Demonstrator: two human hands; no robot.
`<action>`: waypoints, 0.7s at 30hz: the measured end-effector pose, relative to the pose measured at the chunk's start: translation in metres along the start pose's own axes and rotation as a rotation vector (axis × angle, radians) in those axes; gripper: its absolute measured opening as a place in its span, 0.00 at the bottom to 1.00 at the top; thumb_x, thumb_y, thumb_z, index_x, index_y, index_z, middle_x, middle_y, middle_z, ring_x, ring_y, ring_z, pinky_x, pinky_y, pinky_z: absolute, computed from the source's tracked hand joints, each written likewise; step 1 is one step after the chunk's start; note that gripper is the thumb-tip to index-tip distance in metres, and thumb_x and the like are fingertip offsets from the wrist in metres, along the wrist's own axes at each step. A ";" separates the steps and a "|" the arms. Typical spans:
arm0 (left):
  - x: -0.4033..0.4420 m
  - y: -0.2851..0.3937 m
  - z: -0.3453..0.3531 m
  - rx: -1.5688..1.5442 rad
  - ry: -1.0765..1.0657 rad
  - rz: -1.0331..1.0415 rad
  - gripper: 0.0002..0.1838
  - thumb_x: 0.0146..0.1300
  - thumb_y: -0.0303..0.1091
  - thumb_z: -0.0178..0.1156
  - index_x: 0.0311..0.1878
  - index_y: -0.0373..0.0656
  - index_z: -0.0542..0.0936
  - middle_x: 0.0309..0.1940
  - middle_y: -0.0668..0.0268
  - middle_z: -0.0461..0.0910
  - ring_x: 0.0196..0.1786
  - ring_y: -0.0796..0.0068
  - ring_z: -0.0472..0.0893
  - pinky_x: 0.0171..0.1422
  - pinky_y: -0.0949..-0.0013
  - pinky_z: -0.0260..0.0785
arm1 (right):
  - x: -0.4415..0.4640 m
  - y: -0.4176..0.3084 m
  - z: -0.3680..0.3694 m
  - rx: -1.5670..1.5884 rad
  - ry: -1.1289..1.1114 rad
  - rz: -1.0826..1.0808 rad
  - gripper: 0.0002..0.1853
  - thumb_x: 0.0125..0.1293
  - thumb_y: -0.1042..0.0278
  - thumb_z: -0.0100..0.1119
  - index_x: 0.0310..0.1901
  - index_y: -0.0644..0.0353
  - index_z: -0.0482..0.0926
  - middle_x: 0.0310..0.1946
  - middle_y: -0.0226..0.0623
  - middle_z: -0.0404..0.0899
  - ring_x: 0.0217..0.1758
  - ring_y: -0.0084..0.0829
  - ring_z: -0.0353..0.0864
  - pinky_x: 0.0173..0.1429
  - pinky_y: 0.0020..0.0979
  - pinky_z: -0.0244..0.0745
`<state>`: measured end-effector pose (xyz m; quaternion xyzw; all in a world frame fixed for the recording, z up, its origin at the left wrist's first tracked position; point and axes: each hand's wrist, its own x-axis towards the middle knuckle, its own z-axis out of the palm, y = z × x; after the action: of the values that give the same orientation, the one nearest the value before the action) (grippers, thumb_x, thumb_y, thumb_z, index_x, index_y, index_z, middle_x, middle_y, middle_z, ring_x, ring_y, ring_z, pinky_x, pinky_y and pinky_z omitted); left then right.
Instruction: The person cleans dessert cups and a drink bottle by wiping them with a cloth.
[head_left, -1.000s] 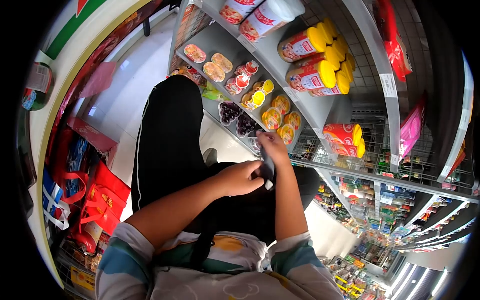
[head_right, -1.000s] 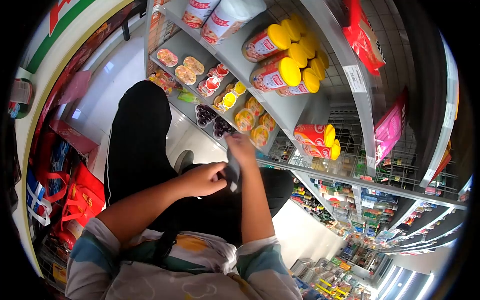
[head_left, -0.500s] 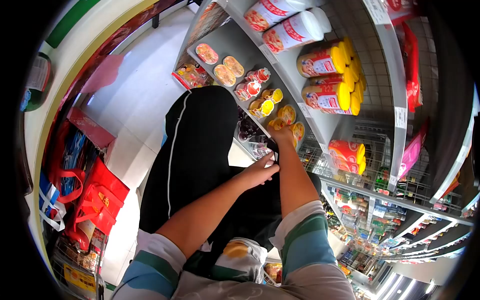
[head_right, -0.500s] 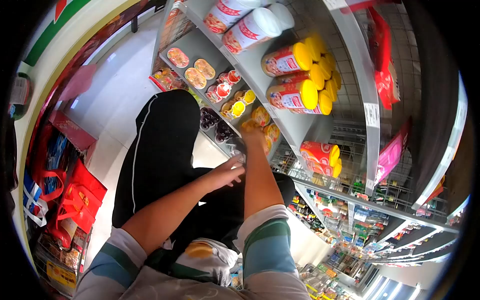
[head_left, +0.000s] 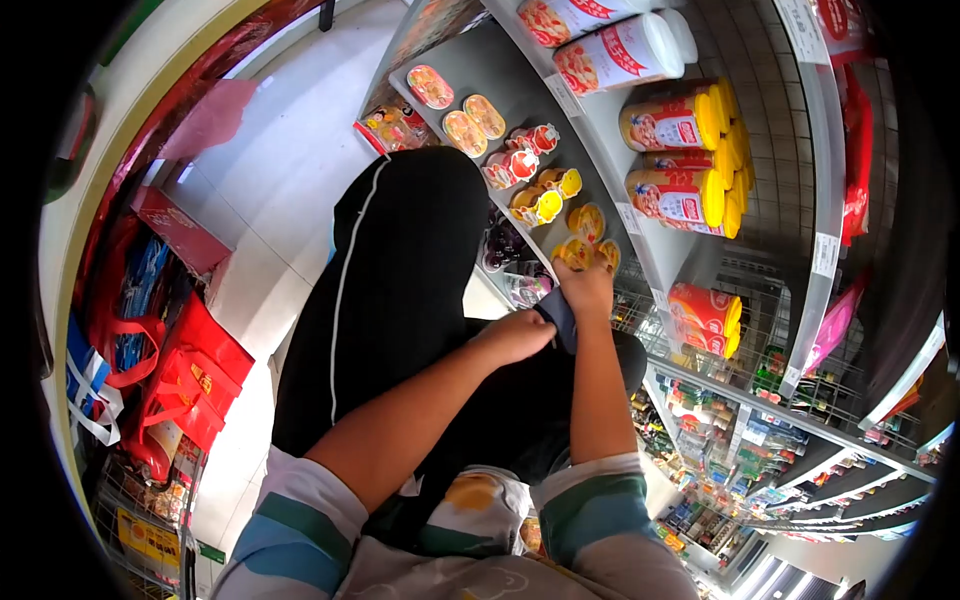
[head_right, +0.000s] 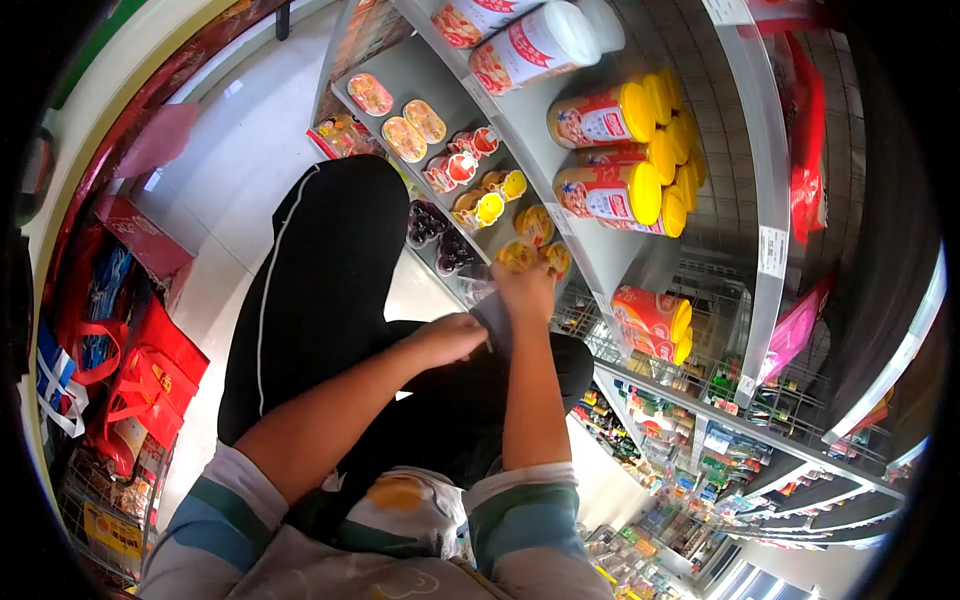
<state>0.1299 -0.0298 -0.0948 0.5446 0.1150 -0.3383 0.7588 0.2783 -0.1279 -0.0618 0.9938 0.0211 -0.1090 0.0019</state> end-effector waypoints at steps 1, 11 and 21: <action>-0.007 0.003 -0.004 0.162 0.092 -0.008 0.25 0.69 0.51 0.55 0.54 0.37 0.81 0.45 0.56 0.86 0.46 0.58 0.87 0.51 0.57 0.78 | -0.015 -0.001 -0.014 0.068 0.020 -0.038 0.54 0.51 0.38 0.72 0.71 0.72 0.68 0.65 0.64 0.76 0.70 0.54 0.76 0.72 0.43 0.72; -0.097 0.024 0.008 0.531 0.371 0.631 0.37 0.67 0.43 0.67 0.74 0.39 0.66 0.65 0.46 0.77 0.65 0.47 0.79 0.70 0.55 0.71 | -0.169 0.033 -0.093 1.336 -0.259 0.202 0.28 0.71 0.41 0.54 0.57 0.60 0.79 0.40 0.36 0.83 0.33 0.24 0.78 0.38 0.27 0.72; -0.176 0.031 0.047 0.491 0.182 0.864 0.55 0.46 0.42 0.84 0.78 0.45 0.65 0.72 0.55 0.70 0.73 0.54 0.71 0.78 0.57 0.62 | -0.282 0.032 -0.091 2.072 -0.572 0.255 0.33 0.69 0.39 0.47 0.64 0.59 0.74 0.51 0.44 0.83 0.53 0.39 0.85 0.58 0.36 0.81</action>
<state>0.0099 0.0016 0.0415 0.7321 -0.1380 0.0382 0.6659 0.0243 -0.1706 0.0879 0.4446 -0.1861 -0.3009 -0.8229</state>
